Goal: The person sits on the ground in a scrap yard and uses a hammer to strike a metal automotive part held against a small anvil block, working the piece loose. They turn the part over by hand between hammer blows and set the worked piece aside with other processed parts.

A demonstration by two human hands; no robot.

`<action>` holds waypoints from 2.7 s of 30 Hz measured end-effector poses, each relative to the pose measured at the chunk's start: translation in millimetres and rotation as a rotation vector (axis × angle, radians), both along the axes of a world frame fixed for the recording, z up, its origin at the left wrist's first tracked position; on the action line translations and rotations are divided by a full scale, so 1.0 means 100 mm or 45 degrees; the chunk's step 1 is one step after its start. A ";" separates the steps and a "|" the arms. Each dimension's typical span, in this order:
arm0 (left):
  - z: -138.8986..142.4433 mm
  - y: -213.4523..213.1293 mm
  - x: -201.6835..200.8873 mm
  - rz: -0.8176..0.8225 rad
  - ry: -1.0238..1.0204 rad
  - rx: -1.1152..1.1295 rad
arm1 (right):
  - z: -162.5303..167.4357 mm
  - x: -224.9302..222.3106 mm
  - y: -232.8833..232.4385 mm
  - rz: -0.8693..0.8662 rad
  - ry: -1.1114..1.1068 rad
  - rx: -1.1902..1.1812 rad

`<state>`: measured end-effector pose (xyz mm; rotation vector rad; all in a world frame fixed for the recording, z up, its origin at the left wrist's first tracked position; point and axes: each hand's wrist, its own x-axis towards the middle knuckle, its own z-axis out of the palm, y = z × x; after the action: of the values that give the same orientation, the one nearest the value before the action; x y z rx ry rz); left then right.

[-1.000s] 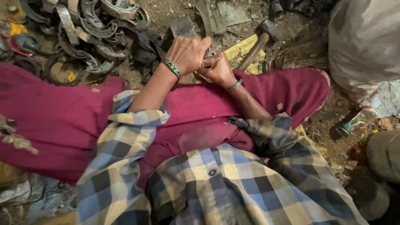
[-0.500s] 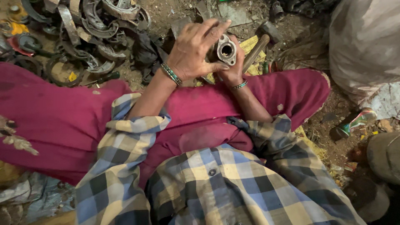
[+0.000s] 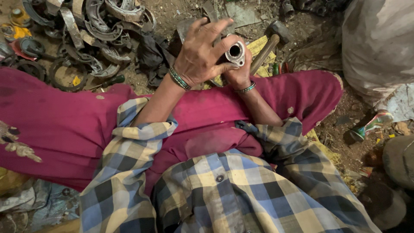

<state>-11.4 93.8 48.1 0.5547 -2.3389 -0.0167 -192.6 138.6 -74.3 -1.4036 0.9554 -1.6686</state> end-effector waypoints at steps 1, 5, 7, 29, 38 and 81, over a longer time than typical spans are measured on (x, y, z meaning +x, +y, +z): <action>0.01 0.00 0.00 -0.005 -0.009 -0.002 | 0.00 0.00 0.00 0.007 -0.001 0.023; -0.03 0.01 -0.04 -0.042 0.000 0.009 | 0.06 0.00 0.01 0.000 0.088 0.053; -0.09 0.02 -0.09 -0.024 0.008 -0.004 | 0.13 0.02 0.02 -0.006 0.078 0.066; -0.75 -0.26 -0.11 0.095 0.074 0.867 | 0.18 -0.01 -0.18 0.038 0.528 0.581; -0.55 -0.41 0.16 -0.173 0.436 1.152 | 0.24 -0.12 -0.23 -0.034 0.198 0.326; -0.04 -0.26 0.11 -0.145 0.411 0.856 | 0.66 -0.18 -0.13 0.193 -0.379 0.174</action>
<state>-0.7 67.4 44.3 0.6729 -2.0085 -0.9020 -210.2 125.9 -8.4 -1.0734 0.7579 -1.6106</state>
